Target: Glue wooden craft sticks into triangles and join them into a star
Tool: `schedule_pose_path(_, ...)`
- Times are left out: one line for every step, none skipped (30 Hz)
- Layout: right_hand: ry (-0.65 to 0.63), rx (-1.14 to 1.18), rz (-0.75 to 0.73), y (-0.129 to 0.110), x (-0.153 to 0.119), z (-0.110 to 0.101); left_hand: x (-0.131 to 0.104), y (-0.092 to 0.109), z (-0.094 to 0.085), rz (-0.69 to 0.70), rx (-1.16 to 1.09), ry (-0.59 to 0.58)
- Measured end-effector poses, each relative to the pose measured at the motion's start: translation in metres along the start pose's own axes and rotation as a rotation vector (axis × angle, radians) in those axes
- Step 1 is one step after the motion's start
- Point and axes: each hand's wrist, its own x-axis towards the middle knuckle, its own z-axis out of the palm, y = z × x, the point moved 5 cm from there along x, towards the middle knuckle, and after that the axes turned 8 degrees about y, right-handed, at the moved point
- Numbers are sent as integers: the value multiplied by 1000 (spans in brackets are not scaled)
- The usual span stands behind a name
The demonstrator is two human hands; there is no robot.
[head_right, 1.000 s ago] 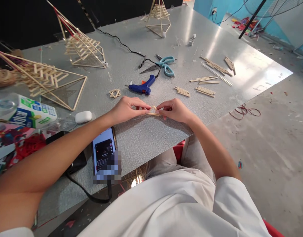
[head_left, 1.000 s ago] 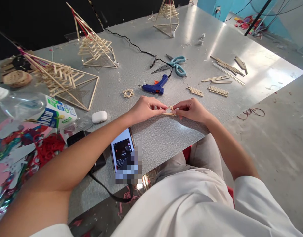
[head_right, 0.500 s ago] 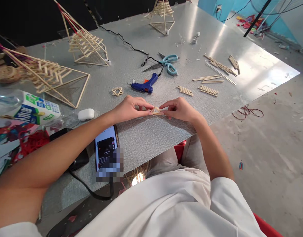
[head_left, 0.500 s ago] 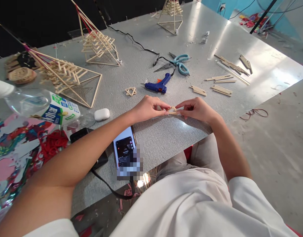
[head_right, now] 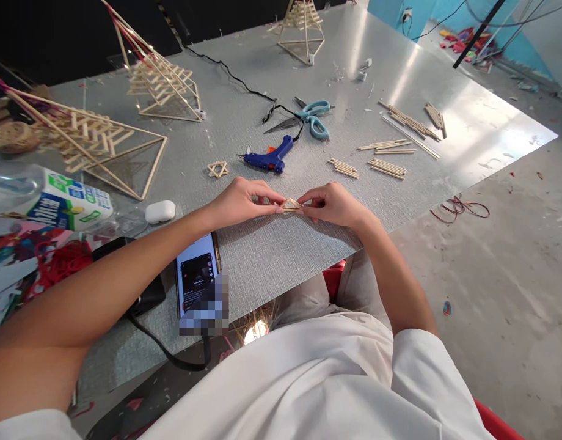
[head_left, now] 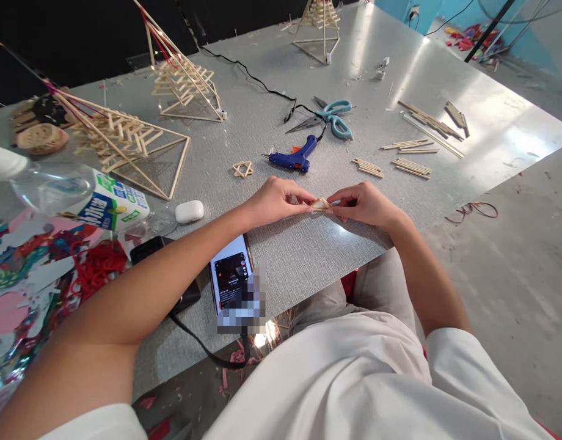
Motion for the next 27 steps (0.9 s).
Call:
schedule_pose_path(1,-2,0,-1,0,0,0,0,0,-2,-4,0)
schedule_pose_path(2,-6,-3,-1,0,-1,0,-1,0,-11,-13,-1)
schedule_pose_path(3,-12,-7,-2,-1,-1,1,-2,0,-28,-28,-6)
schedule_pose_path(4,-19,-13,-3,-1,-1,1,-3,0,-54,-49,-16)
schedule_pose_path(6,-25,-19,-3,-1,-1,1,-4,-1,-86,-78,-33)
schedule_pose_path(12,-29,-23,-3,0,-1,2,-6,-1,-120,-111,-57)
schedule_pose_path(16,-30,-25,-3,0,-1,2,-7,-1,-150,-145,-82)
schedule_pose_path(21,-30,-26,-2,0,-1,2,-8,-1,-173,-177,-105)
schedule_pose_path(24,-29,-25,-1,1,-1,3,-9,-1,-189,-206,-121)
schedule_pose_path(26,-29,-23,0,1,-1,3,-9,-1,-199,-228,-133)
schedule_pose_path(29,-30,-21,1,1,-1,3,-9,-1,-204,-242,-142)
schedule_pose_path(31,-31,-18,1,1,0,3,-10,-1,-206,-249,-146)
schedule_pose_path(31,-32,-15,2,1,0,3,-10,0,-206,-252,-149)
schedule_pose_path(30,-33,-14,2,1,0,3,-10,0,-202,-253,-152)
schedule_pose_path(27,-32,-13,2,1,0,3,-10,1,-195,-251,-153)
schedule_pose_path(27,-31,-12,2,1,0,3,-10,2,-187,-248,-150)
schedule_pose_path(29,-29,-12,2,1,0,3,-9,3,-180,-245,-145)
schedule_pose_path(33,-25,-12,2,1,0,3,-9,3,-174,-242,-139)
schedule_pose_path(37,-21,-10,2,1,0,3,-8,3,-169,-239,-131)
schedule_pose_path(39,-17,-7,1,1,-1,3,-8,3,-164,-235,-124)
schedule_pose_path(38,-15,-4,1,1,0,4,-8,3,-159,-231,-117)
schedule_pose_path(34,-13,-3,1,1,0,4,-7,3,-152,-223,-114)
schedule_pose_path(29,-13,-2,0,0,0,4,-6,3,-144,-212,-111)
schedule_pose_path(26,-14,-2,0,0,0,4,-6,2,-135,-199,-109)
schedule_pose_path(25,-15,-3,-1,0,0,4,-6,2,-128,-185,-108)
schedule_pose_path(24,-17,-3,-1,0,0,4,-5,1,-121,-175,-108)
schedule_pose_path(24,-20,-2,-1,0,0,4,-5,1,-115,-168,-108)
